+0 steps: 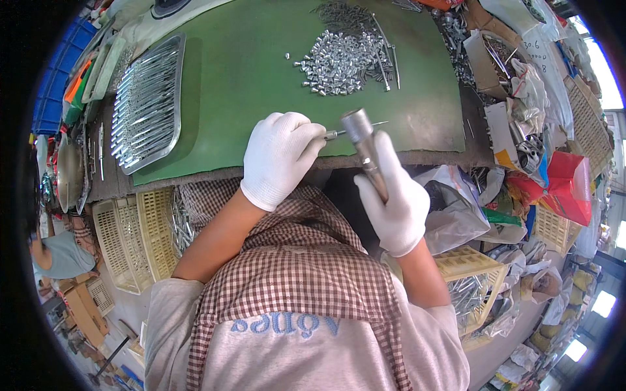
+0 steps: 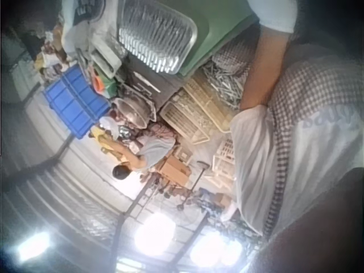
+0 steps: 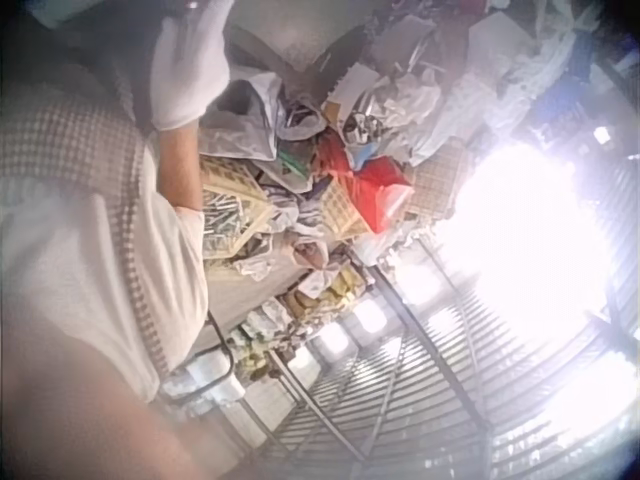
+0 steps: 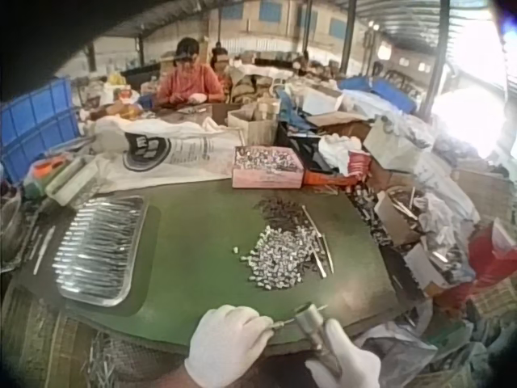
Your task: The person assembles small metal pin components by hand at a manufacturing workbench.
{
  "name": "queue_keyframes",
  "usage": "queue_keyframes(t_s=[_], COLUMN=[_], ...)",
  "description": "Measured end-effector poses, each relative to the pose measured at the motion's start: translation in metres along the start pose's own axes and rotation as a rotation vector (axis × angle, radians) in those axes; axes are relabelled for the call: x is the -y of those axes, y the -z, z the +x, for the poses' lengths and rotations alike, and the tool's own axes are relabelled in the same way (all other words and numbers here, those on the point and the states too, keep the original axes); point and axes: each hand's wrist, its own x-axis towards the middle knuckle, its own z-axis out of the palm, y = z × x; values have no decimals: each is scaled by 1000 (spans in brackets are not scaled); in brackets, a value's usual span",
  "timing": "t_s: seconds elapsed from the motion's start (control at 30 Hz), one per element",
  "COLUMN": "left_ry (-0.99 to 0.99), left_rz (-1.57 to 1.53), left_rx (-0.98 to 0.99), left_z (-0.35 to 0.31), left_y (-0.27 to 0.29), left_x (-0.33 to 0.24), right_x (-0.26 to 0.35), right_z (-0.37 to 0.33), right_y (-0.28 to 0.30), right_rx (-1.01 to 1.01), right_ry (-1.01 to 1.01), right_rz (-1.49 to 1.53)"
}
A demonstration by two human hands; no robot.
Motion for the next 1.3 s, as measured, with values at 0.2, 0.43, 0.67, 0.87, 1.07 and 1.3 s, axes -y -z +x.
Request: queue_keyframes(t_s=[0.2, 0.43, 0.67, 0.87, 1.07, 1.3], left_ry=[-7, -105, -79, 122, 410, 261], left_rz=[-9, 85, 206, 608, 526, 609], left_rx=[-28, 12, -103, -144, 63, 203], left_z=[3, 21, 21, 28, 31, 34], left_y=[1, 1, 37, 194, 250, 251], left_x=[0, -7, 15, 161, 241, 262], right_x=[-35, -108, -58, -60, -63, -56], right_z=[12, 52, 64, 62, 66, 63], right_y=[12, 62, -1, -21, -23, -17], right_rx=[-181, -312, -371, -344, -354, -370], right_ry=[-1, -138, -22, -34, -44, -23], right_rz=[-120, -700, -222, -278, -274, -264])
